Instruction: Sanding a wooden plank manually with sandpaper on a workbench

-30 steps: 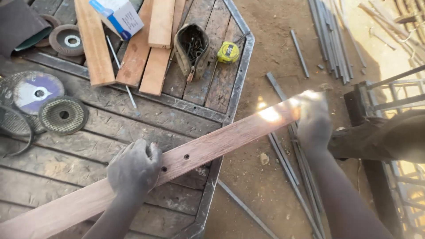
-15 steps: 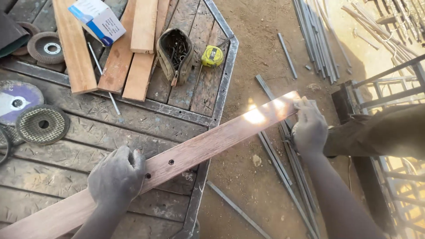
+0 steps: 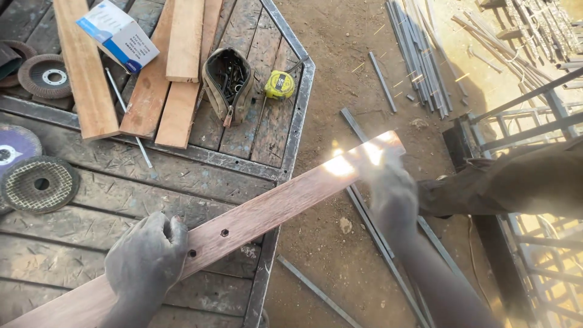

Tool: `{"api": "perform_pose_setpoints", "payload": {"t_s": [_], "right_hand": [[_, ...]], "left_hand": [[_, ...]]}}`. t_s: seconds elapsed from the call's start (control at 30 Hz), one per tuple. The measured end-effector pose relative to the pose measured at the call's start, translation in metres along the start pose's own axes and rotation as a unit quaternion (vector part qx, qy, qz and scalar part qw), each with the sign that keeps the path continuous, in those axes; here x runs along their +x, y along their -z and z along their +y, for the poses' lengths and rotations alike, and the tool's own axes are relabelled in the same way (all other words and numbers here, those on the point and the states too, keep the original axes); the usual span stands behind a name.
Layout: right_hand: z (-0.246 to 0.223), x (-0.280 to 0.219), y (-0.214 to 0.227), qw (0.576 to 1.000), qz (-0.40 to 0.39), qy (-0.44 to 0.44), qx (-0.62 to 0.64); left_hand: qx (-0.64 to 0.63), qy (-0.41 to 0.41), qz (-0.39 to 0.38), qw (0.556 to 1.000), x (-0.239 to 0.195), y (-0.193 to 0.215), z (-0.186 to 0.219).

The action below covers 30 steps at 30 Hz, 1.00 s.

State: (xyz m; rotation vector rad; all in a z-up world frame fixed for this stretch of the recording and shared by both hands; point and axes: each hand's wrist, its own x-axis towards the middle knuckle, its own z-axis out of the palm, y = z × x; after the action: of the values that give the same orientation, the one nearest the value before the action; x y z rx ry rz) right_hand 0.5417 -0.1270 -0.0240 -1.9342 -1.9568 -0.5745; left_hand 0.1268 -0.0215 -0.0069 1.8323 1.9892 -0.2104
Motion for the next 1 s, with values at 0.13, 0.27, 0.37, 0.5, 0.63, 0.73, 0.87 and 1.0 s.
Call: {"api": "perform_pose_setpoints", "payload": {"t_s": [0.13,0.27,0.37,0.5,0.63,0.73,0.87,1.0], "right_hand": [[0.052,0.026,-0.019,0.984,-0.007,-0.164,0.065],[0.046,0.037,0.009,0.999,-0.040,-0.015,0.031],[0.050,0.032,-0.005,0.995,-0.051,-0.063,0.055],[0.028,0.001,-0.019,0.989,-0.118,-0.074,0.059],[0.032,0.020,-0.003,0.993,-0.057,-0.075,0.070],[-0.040,0.029,0.012,0.994,0.028,-0.104,0.015],[-0.193,0.018,0.035,0.966,0.067,-0.048,0.247],[-0.176,0.038,0.058,0.960,-0.011,0.021,0.277]], "left_hand": [[-0.003,0.001,0.012,1.000,-0.003,0.007,0.001],[-0.016,-0.006,-0.006,1.000,-0.001,0.003,0.009],[0.001,0.005,-0.002,1.000,-0.004,0.008,0.002],[0.014,-0.007,0.018,1.000,-0.003,-0.001,-0.003],[0.000,0.004,-0.026,1.000,-0.003,0.011,0.008],[0.006,0.006,-0.018,1.000,-0.002,0.004,0.003],[-0.006,-0.001,0.000,1.000,-0.003,0.011,-0.002],[-0.003,0.000,-0.026,1.000,-0.004,0.012,0.005]]}}
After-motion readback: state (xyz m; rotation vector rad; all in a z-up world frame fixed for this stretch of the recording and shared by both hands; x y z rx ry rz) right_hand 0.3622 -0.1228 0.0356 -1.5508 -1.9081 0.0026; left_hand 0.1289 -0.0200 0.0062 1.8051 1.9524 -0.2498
